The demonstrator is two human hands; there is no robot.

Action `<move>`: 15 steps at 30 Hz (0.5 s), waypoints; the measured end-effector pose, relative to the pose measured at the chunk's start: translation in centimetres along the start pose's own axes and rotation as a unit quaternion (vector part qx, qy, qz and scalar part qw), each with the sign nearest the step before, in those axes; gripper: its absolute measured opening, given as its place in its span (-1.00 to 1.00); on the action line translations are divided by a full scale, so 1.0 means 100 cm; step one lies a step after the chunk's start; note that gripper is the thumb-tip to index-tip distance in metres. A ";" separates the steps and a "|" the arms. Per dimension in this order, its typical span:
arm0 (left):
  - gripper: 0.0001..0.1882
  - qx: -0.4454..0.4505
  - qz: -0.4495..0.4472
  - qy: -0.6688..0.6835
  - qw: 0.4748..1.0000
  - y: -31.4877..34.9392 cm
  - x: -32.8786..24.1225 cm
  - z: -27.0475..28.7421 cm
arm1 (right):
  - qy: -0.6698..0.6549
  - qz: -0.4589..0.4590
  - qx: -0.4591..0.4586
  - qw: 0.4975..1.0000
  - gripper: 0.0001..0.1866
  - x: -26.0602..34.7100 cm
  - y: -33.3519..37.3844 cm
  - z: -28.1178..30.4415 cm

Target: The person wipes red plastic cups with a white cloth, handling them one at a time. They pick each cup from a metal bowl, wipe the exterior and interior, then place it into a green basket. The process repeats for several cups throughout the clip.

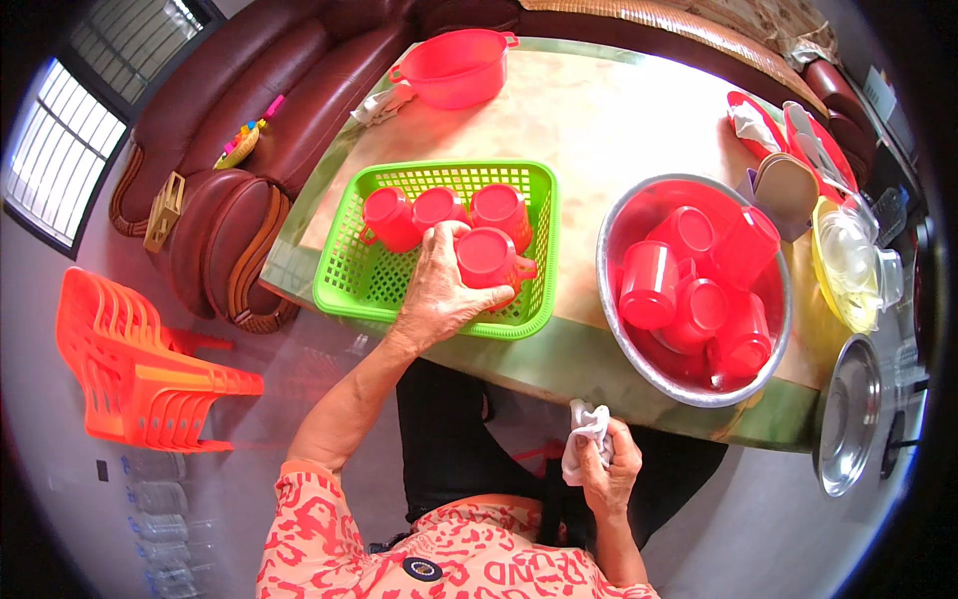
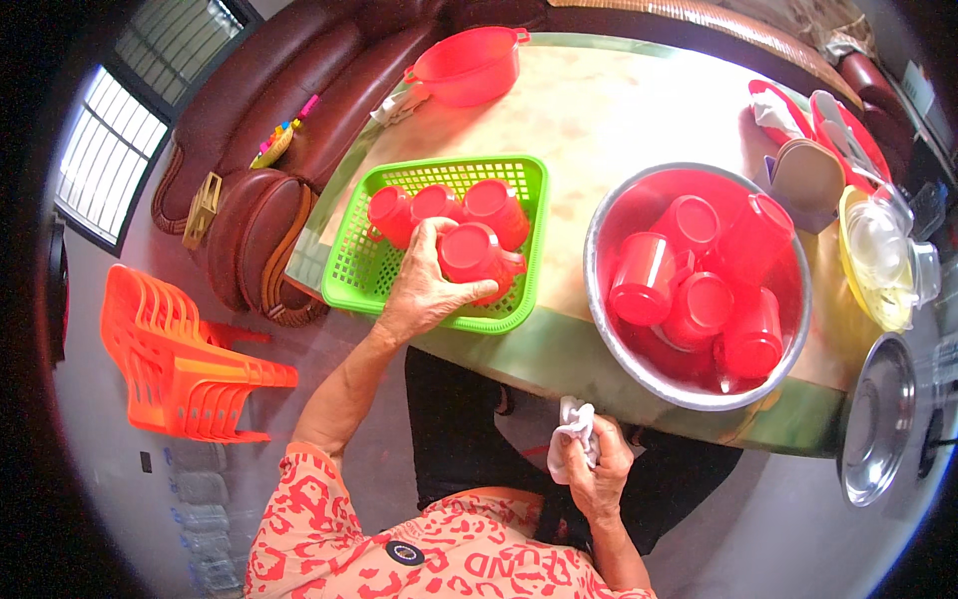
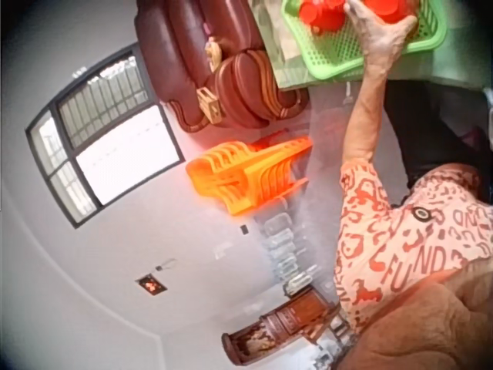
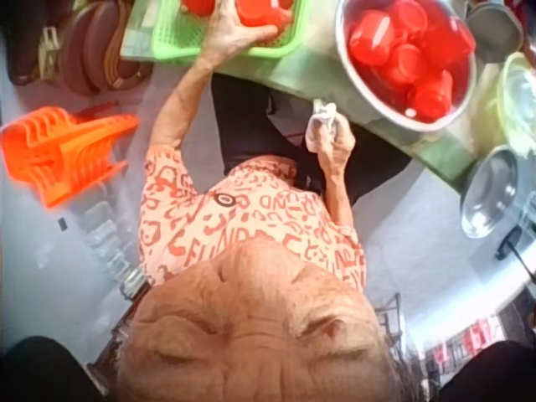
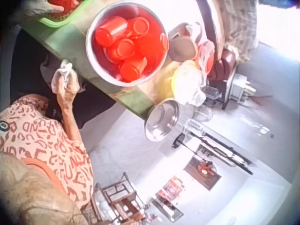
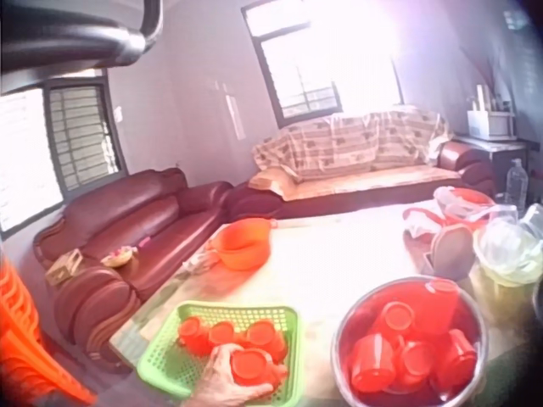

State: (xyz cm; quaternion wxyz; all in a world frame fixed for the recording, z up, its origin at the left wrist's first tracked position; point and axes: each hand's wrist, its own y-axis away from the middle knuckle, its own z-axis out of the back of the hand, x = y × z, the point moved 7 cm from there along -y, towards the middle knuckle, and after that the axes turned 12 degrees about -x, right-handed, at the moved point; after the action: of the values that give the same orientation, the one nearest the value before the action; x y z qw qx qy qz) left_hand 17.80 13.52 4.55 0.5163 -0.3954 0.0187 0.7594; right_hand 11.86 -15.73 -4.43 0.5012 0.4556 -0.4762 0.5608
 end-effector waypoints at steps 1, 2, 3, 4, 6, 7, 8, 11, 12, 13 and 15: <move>-0.18 0.009 -0.002 -0.007 1.000 0.000 0.002 -0.004 | 0.000 -0.016 0.001 1.000 -0.75 -0.003 0.001 0.000; -0.17 0.018 -0.005 -0.014 1.000 0.000 0.005 -0.007 | -0.001 -0.031 0.002 1.000 -0.75 -0.005 0.001 -0.001; -0.12 0.028 -0.007 -0.023 0.999 -0.001 0.010 -0.010 | 0.006 -0.022 -0.001 1.000 -0.77 -0.006 0.001 -0.002; -0.11 0.042 -0.005 -0.027 0.999 -0.001 0.011 -0.012 | 0.014 -0.013 -0.003 1.000 -0.78 -0.006 0.002 -0.002; -0.09 0.070 -0.002 -0.032 0.997 -0.001 0.012 -0.015 | 0.020 -0.015 -0.001 1.000 -0.78 -0.009 0.002 -0.002; -0.03 0.082 0.007 -0.037 0.996 -0.001 0.014 -0.015 | 0.019 -0.026 0.005 0.999 -0.76 -0.012 0.003 -0.003; -0.02 0.081 0.005 -0.037 0.996 -0.001 0.014 -0.014 | 0.018 -0.038 0.011 0.999 -0.74 -0.014 0.004 -0.003; 0.04 0.095 0.017 -0.024 0.995 -0.002 0.018 -0.010 | 0.012 -0.039 0.014 0.999 -0.73 -0.016 0.005 -0.004; 0.08 0.112 0.033 -0.011 0.993 -0.002 0.019 -0.009 | 0.009 -0.039 0.016 0.999 -0.74 -0.015 0.005 -0.004; 0.11 0.129 0.047 0.003 0.990 -0.002 0.020 -0.008 | 0.006 -0.040 0.018 0.999 -0.74 -0.014 0.006 -0.004; 0.11 0.117 0.061 0.007 0.991 -0.002 0.018 -0.001 | 0.002 -0.041 0.022 0.999 -0.76 -0.012 0.007 -0.004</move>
State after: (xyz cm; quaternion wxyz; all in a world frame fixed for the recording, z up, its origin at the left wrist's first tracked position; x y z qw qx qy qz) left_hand 17.75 14.94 3.47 0.5118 -0.3356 0.1349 0.7793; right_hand 11.22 -15.49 -5.69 0.5145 0.4847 -0.4438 0.5508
